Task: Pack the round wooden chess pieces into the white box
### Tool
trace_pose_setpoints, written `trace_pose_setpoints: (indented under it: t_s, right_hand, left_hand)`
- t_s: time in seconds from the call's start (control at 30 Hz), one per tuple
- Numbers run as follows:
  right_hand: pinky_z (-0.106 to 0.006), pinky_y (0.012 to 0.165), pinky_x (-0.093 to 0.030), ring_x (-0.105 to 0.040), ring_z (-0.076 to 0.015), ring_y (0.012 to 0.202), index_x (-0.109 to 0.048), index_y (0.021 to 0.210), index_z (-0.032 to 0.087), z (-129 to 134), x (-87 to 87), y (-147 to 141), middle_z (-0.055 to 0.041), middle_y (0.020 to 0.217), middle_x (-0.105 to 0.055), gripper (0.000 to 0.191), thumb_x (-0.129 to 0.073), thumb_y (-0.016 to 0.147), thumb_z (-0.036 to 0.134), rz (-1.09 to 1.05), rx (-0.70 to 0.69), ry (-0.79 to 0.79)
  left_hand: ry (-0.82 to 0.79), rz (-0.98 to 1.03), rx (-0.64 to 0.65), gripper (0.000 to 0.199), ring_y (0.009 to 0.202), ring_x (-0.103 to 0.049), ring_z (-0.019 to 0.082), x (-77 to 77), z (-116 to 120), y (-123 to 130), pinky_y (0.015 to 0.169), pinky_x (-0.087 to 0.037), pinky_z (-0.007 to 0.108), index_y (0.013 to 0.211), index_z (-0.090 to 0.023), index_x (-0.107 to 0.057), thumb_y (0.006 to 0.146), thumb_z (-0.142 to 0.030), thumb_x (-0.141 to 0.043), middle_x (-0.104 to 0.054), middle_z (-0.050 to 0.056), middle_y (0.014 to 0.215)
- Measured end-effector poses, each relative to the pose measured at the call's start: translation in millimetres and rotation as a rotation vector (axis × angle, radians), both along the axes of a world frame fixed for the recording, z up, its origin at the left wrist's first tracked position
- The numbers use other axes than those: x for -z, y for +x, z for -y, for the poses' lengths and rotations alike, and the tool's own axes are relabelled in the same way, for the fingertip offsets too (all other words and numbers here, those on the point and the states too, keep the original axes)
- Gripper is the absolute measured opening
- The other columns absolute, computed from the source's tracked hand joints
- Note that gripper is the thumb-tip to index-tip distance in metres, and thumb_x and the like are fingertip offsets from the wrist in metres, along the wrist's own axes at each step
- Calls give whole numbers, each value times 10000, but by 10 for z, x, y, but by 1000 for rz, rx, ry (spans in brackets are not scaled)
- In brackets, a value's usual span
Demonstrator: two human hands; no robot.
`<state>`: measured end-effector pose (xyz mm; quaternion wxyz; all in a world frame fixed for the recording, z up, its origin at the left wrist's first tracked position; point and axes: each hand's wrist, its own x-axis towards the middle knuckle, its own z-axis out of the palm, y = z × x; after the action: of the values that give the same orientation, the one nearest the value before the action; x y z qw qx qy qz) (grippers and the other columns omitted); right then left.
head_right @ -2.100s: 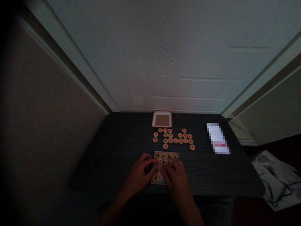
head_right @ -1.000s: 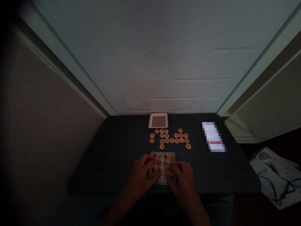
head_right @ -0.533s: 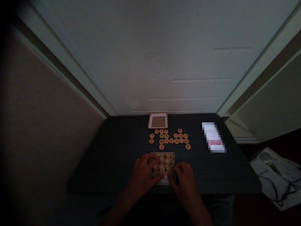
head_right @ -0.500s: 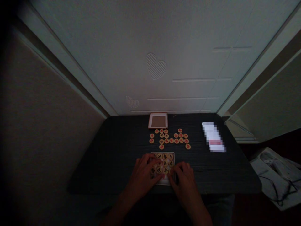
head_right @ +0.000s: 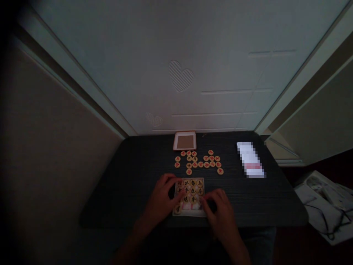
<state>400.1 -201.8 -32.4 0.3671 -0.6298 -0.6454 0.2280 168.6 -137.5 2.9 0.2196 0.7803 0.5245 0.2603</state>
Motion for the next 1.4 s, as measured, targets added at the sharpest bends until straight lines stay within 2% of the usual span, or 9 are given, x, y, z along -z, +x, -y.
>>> trace_pose_setpoints:
  t_s: [0.1,0.3,0.47,0.57,0.8,1.0,1.4]
  right_hand:
    - [-323,729,-504,-634,-208,792,-679,917,245,-11,19,36,-32,856,-664,175,-606,972,394,-42,54,-18]
    - [-309,725,-503,-640,-193,764,-693,957,237,4,54,40,-25,829,-674,201,-569,989,392,-64,55,-17]
    - [-300,709,-508,-655,-186,745,-695,939,233,20,59,58,-22,817,-688,216,-562,990,396,-65,75,-17]
    - [-293,703,-516,-666,-184,740,-700,931,234,24,50,70,-19,813,-700,225,-562,989,402,-85,88,-17]
    - [-278,696,-529,-686,-178,740,-711,935,237,21,49,83,-14,816,-721,211,-570,980,387,-106,108,-2]
    - [-282,693,-526,-677,-178,728,-711,936,234,17,85,95,-15,805,-715,227,-568,979,406,-111,106,2]
    - [-289,694,-535,-688,-191,744,-710,928,230,13,67,81,-32,818,-728,269,-548,988,436,-116,119,-13]
  left_hand:
    - [30,16,-18,201,1126,-603,246,-5,-155,-19,1004,-493,428,1164,-261,-671,970,-298,-632,-604,58,1187]
    - [106,-37,74,154,1013,-646,217,-79,-546,92,941,-522,382,1121,-244,-673,993,-251,-588,-672,45,1116]
    - [209,-238,149,151,1055,-636,240,-129,-957,255,942,-500,390,1104,-221,-699,987,-225,-603,-710,60,1116]
    - [252,-353,200,186,1088,-616,251,-120,-1089,307,912,-491,391,1133,-220,-714,988,-197,-601,-707,67,1150]
    - [267,-483,205,226,1119,-586,263,-62,-1065,258,881,-456,410,1129,-284,-730,985,-170,-599,-701,44,1187]
    - [283,-444,219,164,1078,-601,256,-29,-1091,241,869,-443,402,1102,-242,-734,1000,-252,-606,-727,50,1171]
    - [238,-357,217,89,986,-655,262,-26,-1136,275,875,-436,391,956,-236,-736,939,-199,-656,-759,65,1035]
